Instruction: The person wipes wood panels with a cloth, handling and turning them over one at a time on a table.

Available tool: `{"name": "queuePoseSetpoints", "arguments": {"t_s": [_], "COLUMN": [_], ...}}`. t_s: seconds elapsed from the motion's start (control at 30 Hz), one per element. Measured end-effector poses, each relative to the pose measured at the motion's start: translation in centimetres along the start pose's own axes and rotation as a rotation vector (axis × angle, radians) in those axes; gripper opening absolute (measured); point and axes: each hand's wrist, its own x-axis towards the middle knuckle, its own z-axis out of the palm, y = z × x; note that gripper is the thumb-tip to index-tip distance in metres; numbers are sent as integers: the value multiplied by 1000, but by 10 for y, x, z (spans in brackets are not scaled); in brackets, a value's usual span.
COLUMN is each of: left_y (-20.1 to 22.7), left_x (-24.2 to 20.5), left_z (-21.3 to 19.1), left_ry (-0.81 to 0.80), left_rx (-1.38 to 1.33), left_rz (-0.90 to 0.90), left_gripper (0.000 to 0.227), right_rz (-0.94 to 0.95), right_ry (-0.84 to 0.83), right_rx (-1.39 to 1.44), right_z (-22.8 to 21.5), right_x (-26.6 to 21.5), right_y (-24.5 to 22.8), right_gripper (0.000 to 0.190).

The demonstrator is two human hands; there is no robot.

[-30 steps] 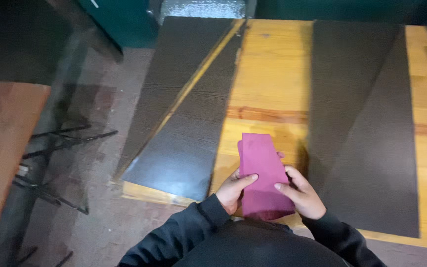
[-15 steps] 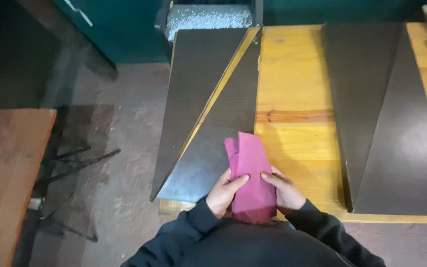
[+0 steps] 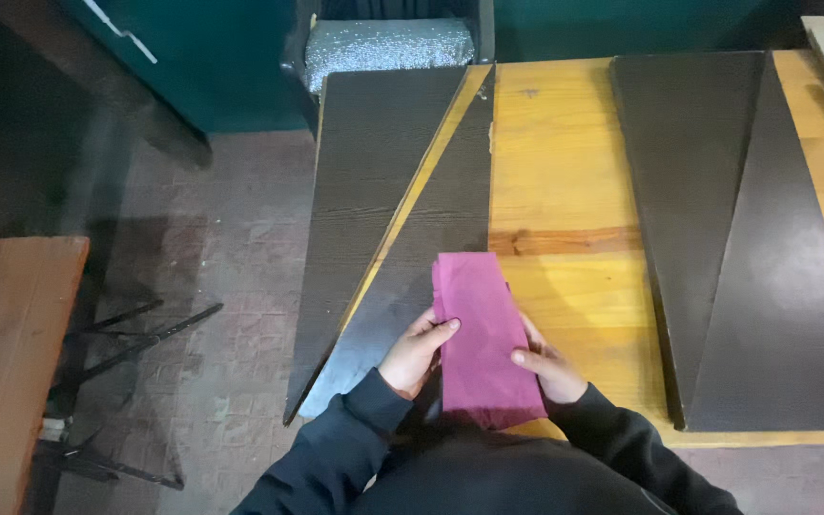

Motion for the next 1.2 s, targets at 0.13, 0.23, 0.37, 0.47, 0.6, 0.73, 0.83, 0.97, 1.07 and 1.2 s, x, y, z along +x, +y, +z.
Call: {"name": "queuePoseSetpoints", "arguments": {"t_s": [0.13,0.23,0.37,0.47,0.6,0.73,0.83,0.97,1.07,1.2], "left_y": [-4,7,17,41,62,46,35,19,21,43], "left_x": [28,45,79,108,162,215,231,216,212,200], "left_z": [-8,-17,-27,-20,-20,-51,-61,-52,-47,-32], "left_ry": [28,67,136,155,140,265,287,296,286,236], "left_rx": [119,348,671,748,892,1052,1285,1478,1586,1579], "left_rz": [50,104,154,270,437,471,675,768,781,752], "left_gripper": [41,41,47,43,36,29,25,36,45,53], "right_rz": [167,303,-103,-265,-379,-122,-230,-216,-324,-378], "right_ry": [127,310,226,225,-30,43,174,259,265,235], "right_rx": [39,202,-347,-575,-1047,-1648,-1518,-1515,-1658,-1739], "right_z": [7,-14,50,56,4,27,32,46,47,47], "right_x": [23,71,93,146,244,288,332,364,380,410], "right_y": [-23,-22,-122,-147,-109,-111,-99,-75,-68,-88], "right_gripper": [102,55,73,74,88,81,77,99,102,101]}}
